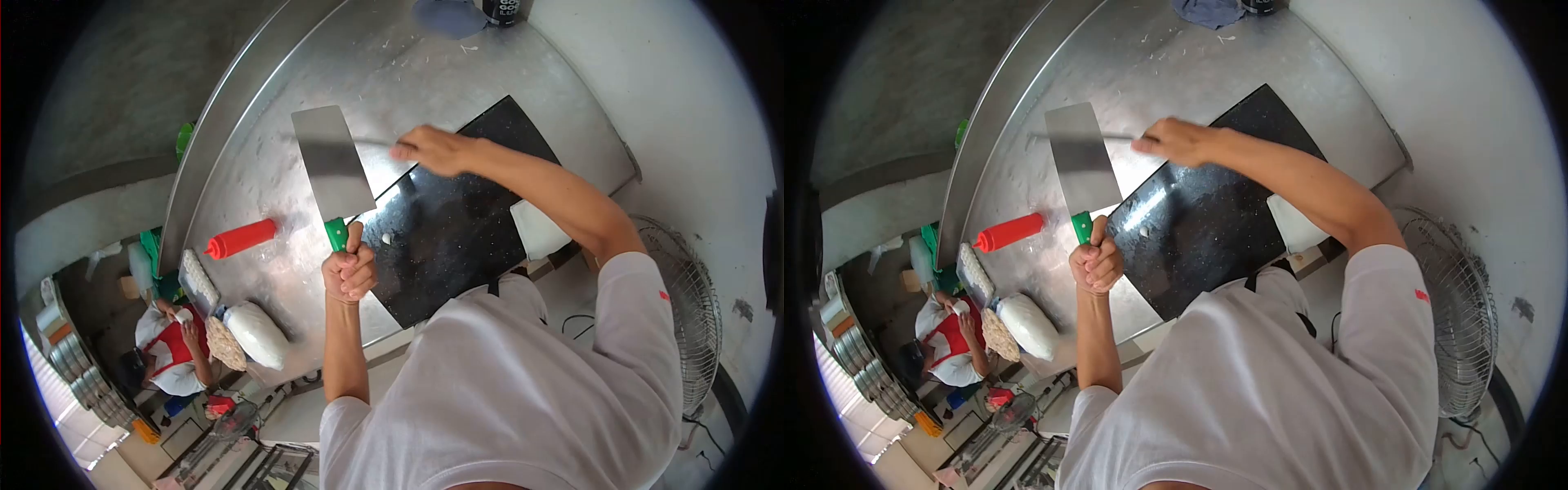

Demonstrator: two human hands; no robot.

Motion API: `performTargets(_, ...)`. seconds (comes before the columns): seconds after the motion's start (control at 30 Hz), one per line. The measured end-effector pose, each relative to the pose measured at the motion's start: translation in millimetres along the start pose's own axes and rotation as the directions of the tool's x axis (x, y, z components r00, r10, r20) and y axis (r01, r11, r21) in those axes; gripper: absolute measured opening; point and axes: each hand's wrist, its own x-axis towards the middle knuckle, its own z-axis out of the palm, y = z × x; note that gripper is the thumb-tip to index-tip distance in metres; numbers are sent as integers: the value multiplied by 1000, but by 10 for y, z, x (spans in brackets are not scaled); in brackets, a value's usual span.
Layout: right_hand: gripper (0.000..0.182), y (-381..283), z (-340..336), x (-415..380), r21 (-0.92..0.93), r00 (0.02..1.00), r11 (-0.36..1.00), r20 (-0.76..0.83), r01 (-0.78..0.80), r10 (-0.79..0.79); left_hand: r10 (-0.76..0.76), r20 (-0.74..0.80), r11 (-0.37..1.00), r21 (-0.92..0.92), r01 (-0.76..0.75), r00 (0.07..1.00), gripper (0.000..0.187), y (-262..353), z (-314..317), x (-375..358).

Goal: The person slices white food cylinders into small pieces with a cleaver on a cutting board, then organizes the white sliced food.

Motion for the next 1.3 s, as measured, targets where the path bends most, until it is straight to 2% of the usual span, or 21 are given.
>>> performTargets(0.03,64,-75,114,-49,36,999,999,23,38,-39,1,10,1000,1,-1,1000,23,-4,-9,46)
performTargets(0.1,64,-456,155,-255,-220,978,964,179,149,-110,32,18,999,1,-32,999,23,-11,23,40)
performTargets(0.17,62,-277,166,-165,-66,990,992,98,108,-101,17,21,999,-29,-17,1000,23,8,50,-5)
performTargets(0.23,64,-86,46,32,18,996,996,23,-92,91,33,28,999,-15,-33,999,23,-44,71,-61)
performTargets(0.3,61,-23,258,-113,43,998,997,-12,60,-60,36,48,999,-1,-36,998,24,9,94,-45)
performTargets(0.37,66,-235,286,-287,-197,964,952,173,236,-203,50,53,999,-24,-48,997,23,-11,76,-132)
performTargets(0.4,69,-228,257,-293,-118,966,968,161,221,-201,24,50,1000,-13,-23,998,23,18,62,-151)
performTargets(0.5,70,-58,-50,-51,23,996,998,-56,-66,67,7,70,998,-69,-2,997,23,-54,91,-163)
performTargets(0.63,65,-118,23,-275,-172,985,971,71,166,-156,-5,57,999,-40,7,998,24,-111,99,-170)
performTargets(0.67,63,-54,64,-311,-277,957,916,88,289,-275,-14,37,998,-60,16,999,25,-138,108,-211)
performTargets(0.77,64,196,-127,-146,3,997,1000,-70,-28,28,-32,39,996,-84,35,999,26,-148,123,-183)
performTargets(0.9,65,93,-72,-300,-165,989,975,44,146,-141,-41,103,992,-113,53,994,26,-180,48,-119)
performTargets(0.93,64,78,-41,-347,-343,973,914,150,215,-173,-45,93,990,-130,57,995,26,-172,58,-150)
performTargets(1.03,67,414,-161,-265,-68,998,997,-61,-22,18,-81,87,988,-125,92,993,26,-129,23,-152)
performTargets(1.1,68,621,-485,-115,-131,927,939,-250,-319,280,-95,77,981,-161,106,993,26,-174,-85,-244)
performTargets(1.13,67,755,-577,-117,-105,896,927,-314,-360,312,-129,-55,991,26,130,990,27,-187,-151,-286)
performTargets(1.17,68,829,-642,-162,-161,864,903,-397,-398,310,-98,-303,945,270,184,948,28,-271,-55,-232)
performTargets(1.2,72,922,-717,-161,-227,829,849,-435,-478,351,-12,-407,735,615,284,913,26,-372,-46,-106)
performTargets(1.23,75,1003,-770,-221,-251,813,845,-495,-472,307,116,-449,478,807,346,886,24,-518,-122,35)
performTargets(1.27,75,1120,-883,-222,-316,818,814,-489,-488,301,222,-531,112,847,520,818,18,-628,-77,165)
performTargets(1.3,74,1374,-973,-229,-421,819,771,-530,-478,219,313,-48,-418,890,183,948,21,-750,-463,197)
